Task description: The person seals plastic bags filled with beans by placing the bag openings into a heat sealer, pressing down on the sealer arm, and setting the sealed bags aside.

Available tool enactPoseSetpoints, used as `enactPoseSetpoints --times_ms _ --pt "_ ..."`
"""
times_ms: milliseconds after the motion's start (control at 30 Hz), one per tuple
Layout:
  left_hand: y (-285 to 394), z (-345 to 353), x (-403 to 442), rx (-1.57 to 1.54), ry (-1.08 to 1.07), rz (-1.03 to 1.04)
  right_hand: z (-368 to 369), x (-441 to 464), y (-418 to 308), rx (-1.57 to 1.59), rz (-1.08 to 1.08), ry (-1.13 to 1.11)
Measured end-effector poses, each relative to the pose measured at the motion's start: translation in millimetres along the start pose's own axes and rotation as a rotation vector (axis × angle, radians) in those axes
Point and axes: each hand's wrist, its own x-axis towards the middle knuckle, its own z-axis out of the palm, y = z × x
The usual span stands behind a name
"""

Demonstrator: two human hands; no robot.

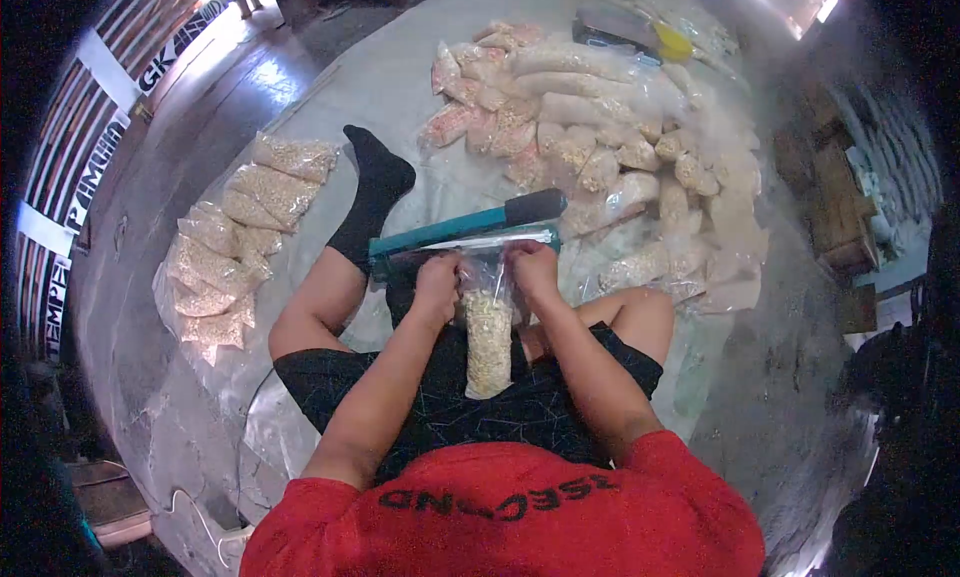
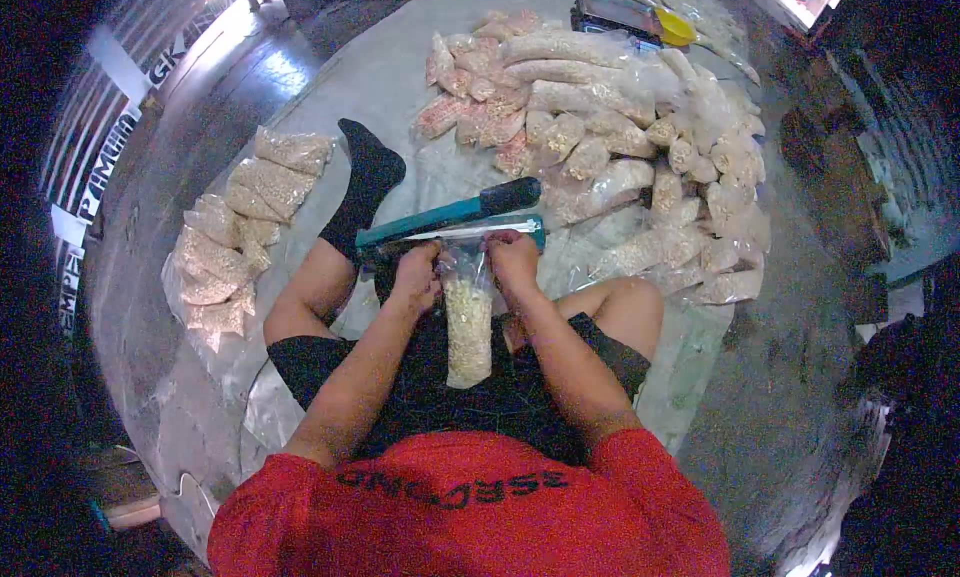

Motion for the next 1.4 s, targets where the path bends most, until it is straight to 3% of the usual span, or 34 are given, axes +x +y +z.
enactPoseSetpoints --times_ms 67,167,233,533,633,1033,1100,1133,1167,1200,1233,1300,1333,1400 --pt "3 17 -9 -0.047 0.101 -0.073 2 10 14 -0.054 0.008 -0.044" --pt "-10 16 -7 -0.244 0.006 -0.097 7 15 24 -0.147 -0.083 0.023" --pt "-16 16 -1 -0.342 -0.069 -0.007 6 8 14 -0.145 -0.077 0.032" --pt "-6 31 4 -0.257 0.032 0.043 8 27 38 -0.187 -0.176 0.185" --pt "-6 31 3 -0.272 0.022 -0.041 11 31 47 -0.021 -0.2 0.172" --pt "-11 27 8 -0.303 0.023 -0.006 -6 -6 -11 -0.386 -0.234 0.208" --pt "-22 19 21 -0.294 0.032 0.004 -13 -6 -15 -0.228 -0.241 0.536" --pt "-29 15 25 -0.277 0.038 0.003 -18 -9 -28 -0.234 -0.244 0.526" --pt "-26 14 22 -0.285 0.044 -0.001 -25 -15 -51 -0.373 -0.656 0.59" --pt "-19 15 17 -0.083 0.021 0.052 -31 -22 -69 -0.509 -1.069 0.638" --pt "-17 18 13 0.02 0.004 0.076 -35 -25 -82 -0.518 -1.061 0.636" --pt "-14 25 6 0.258 0.021 0.147 -37 -23 -102 -0.784 -1.141 0.351" --pt "-11 27 4 0.394 0.057 0.195 -37 -20 -96 -0.778 -1.147 0.352" --pt "-7 24 6 0.529 0.104 0.246 -35 -8 -65 -0.778 -0.978 0.328"
